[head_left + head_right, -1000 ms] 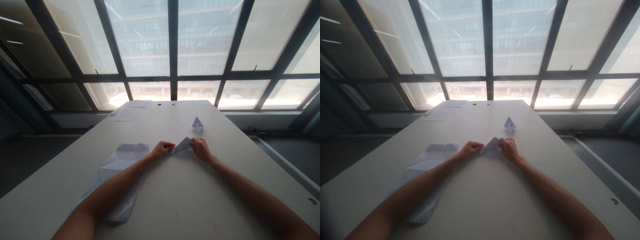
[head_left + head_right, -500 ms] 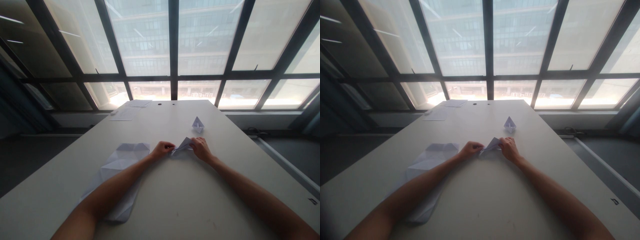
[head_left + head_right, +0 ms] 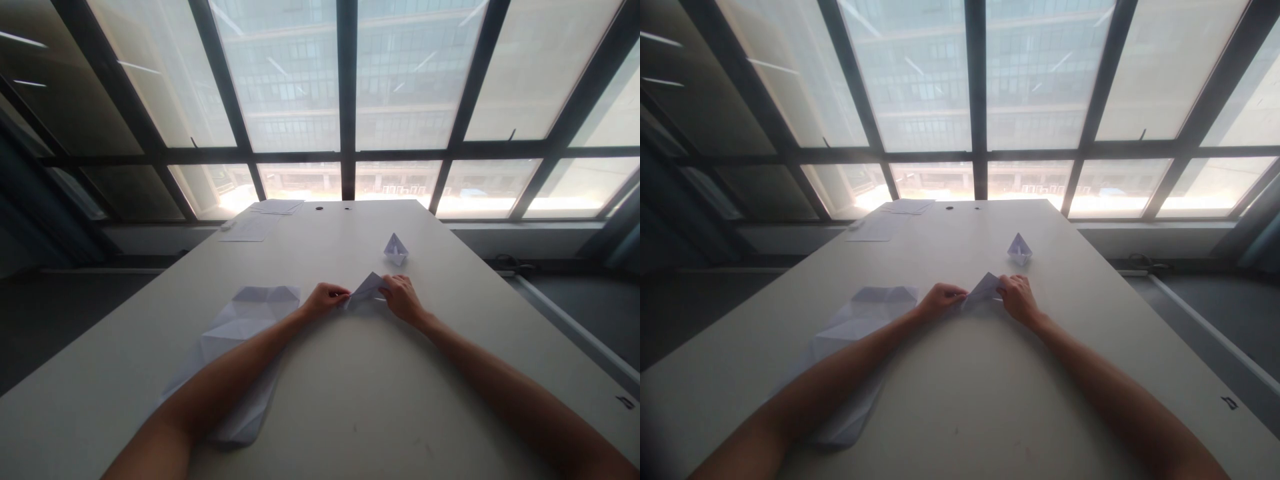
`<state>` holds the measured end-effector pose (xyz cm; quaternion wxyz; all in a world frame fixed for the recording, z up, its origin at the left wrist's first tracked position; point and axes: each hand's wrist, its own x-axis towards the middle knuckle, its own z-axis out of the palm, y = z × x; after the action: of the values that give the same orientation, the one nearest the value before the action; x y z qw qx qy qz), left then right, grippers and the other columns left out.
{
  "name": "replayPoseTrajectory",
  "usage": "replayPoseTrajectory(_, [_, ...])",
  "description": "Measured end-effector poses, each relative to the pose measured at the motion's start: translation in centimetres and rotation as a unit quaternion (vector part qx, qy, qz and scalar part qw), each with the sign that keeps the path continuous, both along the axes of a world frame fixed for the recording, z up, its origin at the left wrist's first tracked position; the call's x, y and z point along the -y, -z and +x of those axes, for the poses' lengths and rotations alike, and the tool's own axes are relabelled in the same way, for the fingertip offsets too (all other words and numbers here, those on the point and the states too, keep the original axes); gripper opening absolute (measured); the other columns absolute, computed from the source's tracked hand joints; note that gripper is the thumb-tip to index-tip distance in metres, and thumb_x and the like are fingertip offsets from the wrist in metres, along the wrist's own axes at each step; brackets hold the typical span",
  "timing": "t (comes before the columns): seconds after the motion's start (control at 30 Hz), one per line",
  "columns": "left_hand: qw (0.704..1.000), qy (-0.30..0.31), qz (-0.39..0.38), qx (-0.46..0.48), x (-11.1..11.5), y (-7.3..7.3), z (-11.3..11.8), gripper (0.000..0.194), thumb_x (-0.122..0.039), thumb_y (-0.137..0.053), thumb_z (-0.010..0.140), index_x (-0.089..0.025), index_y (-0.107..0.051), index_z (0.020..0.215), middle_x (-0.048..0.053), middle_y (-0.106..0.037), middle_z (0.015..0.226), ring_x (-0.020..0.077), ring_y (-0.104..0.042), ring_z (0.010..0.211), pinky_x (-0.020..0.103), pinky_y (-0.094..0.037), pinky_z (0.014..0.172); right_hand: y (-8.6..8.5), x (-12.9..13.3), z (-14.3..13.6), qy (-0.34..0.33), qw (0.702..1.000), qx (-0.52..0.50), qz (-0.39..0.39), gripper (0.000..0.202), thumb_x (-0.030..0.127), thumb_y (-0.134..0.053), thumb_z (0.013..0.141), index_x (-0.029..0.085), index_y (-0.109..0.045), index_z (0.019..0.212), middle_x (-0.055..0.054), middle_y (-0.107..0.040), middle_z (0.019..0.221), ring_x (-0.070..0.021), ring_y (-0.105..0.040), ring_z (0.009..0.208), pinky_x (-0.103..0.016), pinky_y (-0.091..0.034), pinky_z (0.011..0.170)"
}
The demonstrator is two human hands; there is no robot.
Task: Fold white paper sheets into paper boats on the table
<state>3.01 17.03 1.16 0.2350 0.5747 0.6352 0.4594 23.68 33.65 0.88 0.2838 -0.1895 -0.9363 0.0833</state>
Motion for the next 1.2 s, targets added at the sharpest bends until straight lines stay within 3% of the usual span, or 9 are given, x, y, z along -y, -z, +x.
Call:
replayPoseTrajectory(0.47, [0.999, -0.027, -0.022, 0.000, 0.5, -1.0, 0.7, 0.037, -0.043, -0.065, 0.080, -0.009, -0.078, 0.086, 0.007, -0.071, 0.073, 0.0160, -0.061, 0.063, 0.023, -0.042, 0.058, 0.6, -0.5, -0.1, -0.045, 0.998, -0.034, 0.025, 0.004, 0.020, -0.054, 0.091, 0.020, -0.058, 0.093, -0.006, -0.065, 0.082, -0.0220, -0.059, 0.084, -0.035, -0.037, 0.091])
replayPoseTrajectory(1.2, [0.997, 0.009, -0.053, 0.057, 0.9, -1.9, 1.0, 0.031, -0.038, -0.067, 0.076, -0.008, -0.070, 0.068, 0.002, -0.061, 0.055, 0.0089, -0.051, 0.048, 0.019, -0.035, 0.047, 0.1, 0.3, 0.0, -0.050, 0.997, -0.037, 0.036, 0.025, 0.032, -0.058, 0.093, 0.020, -0.058, 0.115, -0.008, -0.072, 0.095, -0.0241, -0.062, 0.092, -0.041, -0.033, 0.099])
